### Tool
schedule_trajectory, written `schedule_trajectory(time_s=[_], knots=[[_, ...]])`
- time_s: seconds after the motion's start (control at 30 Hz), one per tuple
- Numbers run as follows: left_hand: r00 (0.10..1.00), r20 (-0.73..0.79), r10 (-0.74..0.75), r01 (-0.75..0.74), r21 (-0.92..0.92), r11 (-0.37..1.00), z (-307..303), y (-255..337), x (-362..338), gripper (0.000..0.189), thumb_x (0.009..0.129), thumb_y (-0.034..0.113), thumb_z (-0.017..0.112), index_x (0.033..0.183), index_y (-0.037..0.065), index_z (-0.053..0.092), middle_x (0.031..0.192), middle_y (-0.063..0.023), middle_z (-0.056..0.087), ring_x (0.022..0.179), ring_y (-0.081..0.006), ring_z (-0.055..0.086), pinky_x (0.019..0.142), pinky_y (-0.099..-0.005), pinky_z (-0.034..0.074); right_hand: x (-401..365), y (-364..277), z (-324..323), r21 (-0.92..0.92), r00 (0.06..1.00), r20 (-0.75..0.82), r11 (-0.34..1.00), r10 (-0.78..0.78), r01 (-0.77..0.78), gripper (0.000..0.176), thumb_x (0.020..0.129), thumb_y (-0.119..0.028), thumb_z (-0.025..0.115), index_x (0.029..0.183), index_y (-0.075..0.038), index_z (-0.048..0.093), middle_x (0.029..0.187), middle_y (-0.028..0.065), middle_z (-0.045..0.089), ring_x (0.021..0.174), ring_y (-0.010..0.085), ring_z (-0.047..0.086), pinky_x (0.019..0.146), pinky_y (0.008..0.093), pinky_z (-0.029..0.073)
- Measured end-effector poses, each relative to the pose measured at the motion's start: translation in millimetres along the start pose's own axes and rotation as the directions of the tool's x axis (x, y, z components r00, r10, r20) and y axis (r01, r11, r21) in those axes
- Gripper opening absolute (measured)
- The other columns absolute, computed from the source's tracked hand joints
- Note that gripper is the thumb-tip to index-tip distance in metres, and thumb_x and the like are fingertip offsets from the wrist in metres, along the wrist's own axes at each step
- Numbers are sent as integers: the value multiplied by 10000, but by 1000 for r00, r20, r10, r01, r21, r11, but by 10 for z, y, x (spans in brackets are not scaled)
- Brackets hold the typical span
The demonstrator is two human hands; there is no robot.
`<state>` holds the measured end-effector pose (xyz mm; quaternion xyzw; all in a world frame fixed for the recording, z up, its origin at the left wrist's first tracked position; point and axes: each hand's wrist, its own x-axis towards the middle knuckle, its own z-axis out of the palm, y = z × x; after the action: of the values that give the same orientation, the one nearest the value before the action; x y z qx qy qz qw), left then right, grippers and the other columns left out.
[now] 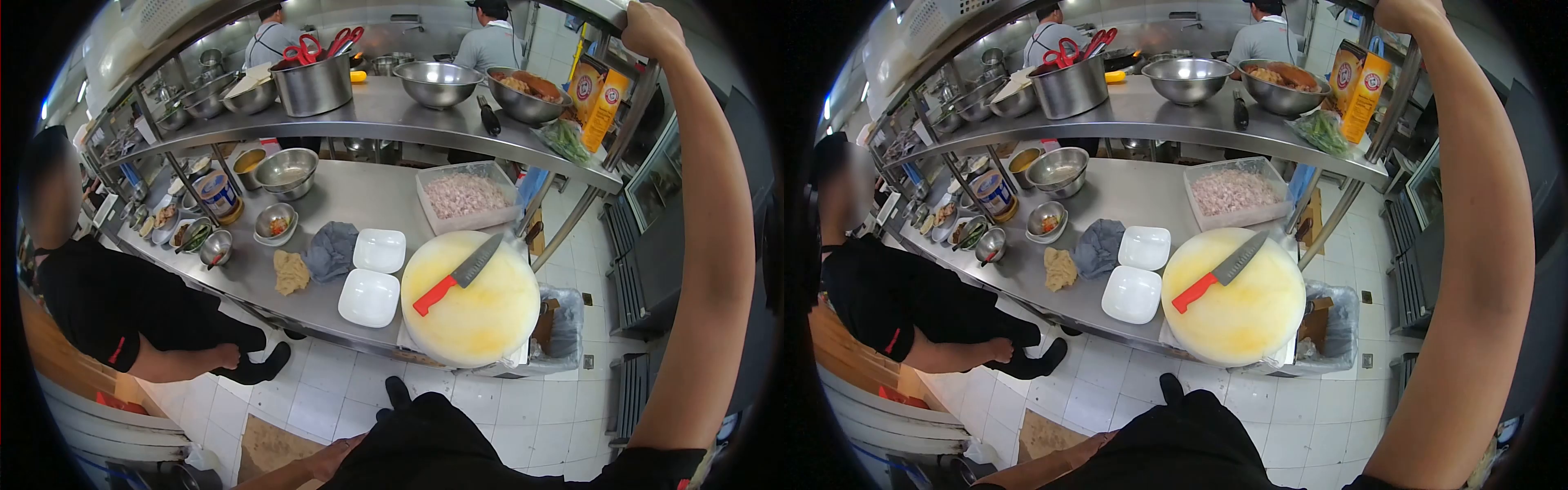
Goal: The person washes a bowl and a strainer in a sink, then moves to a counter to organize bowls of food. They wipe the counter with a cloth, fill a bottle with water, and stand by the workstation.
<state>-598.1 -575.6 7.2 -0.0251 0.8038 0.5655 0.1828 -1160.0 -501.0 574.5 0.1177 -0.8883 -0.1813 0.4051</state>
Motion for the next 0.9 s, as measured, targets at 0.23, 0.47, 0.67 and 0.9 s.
schedule_trajectory(time_s=[0.23,0.47,0.67,0.9], knots=[[997,-15,76,-76,-31,997,112,-251,64,1015,831,420,631,1541,77,-10,1532,-230,259,1373,-379,331,1121,-458,242,-29,0,-44,26,1000,26,1000,3,-4,302,694,-276,712,909,-70,756,969,140,724,975,231,687,854,323,527],[994,-74,86,-82,66,994,120,-30,-69,1029,828,398,641,1539,63,-23,1519,-243,274,1367,-371,343,1111,-446,254,221,103,270,119,980,-160,984,-114,134,356,744,-114,576,1063,11,673,1114,209,663,1057,352,636,894,431,517],[995,-57,84,-86,-36,996,249,-419,2,1041,820,386,660,1539,50,-14,1521,-236,277,1364,-363,350,1099,-438,269,233,103,285,109,982,-148,985,-115,131,349,757,-129,585,1068,5,672,1111,214,661,1064,353,631,902,435,509],[994,-64,94,-94,-8,996,226,-310,-68,1104,780,436,687,1537,42,-13,1527,-226,271,1366,-364,346,1091,-438,270,276,106,347,132,981,-163,983,-103,125,345,762,-134,584,1069,-4,673,1112,212,660,1076,351,624,901,436,506]])
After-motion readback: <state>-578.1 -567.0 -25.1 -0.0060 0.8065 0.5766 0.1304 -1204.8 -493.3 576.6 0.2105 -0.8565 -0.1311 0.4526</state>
